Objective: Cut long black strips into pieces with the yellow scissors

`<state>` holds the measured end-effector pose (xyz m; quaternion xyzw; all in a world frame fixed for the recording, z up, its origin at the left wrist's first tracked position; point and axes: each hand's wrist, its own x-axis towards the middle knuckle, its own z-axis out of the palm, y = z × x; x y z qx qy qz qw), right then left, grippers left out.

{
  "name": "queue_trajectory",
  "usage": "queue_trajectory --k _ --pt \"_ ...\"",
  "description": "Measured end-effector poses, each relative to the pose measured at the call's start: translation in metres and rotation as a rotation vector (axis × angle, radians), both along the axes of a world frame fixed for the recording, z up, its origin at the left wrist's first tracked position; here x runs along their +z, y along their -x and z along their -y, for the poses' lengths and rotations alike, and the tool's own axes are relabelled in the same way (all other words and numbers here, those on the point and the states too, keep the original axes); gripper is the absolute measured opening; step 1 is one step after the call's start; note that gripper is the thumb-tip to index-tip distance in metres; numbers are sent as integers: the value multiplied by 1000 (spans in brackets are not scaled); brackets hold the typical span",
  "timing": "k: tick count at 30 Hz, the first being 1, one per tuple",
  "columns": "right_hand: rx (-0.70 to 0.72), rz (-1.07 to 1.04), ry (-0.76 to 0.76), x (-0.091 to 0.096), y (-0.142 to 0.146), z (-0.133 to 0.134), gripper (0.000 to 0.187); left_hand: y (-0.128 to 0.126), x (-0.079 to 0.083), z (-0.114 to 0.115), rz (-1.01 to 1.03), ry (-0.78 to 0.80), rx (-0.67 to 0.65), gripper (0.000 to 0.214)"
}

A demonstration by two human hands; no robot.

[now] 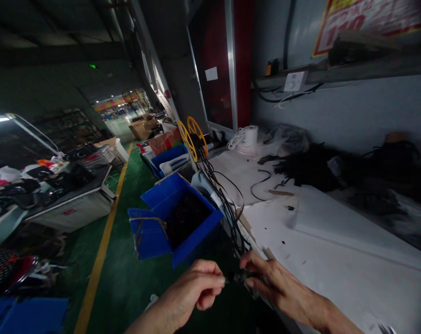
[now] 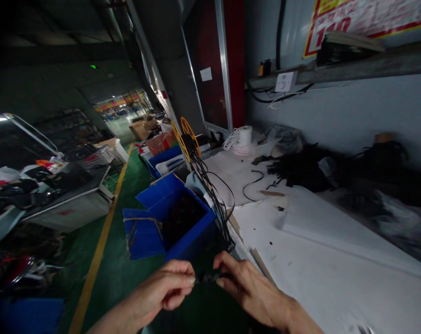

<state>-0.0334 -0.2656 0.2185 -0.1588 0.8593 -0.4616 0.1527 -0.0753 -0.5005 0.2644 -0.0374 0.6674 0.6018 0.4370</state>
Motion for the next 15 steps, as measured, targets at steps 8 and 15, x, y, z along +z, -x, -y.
queue_trajectory --k 8,15 --pt "71 -319 -34 27 22 -22 52 22 19 -34 -112 86 45 19" --pt "38 -249 101 43 29 0 38 27 30 -60 -124 182 54 19"
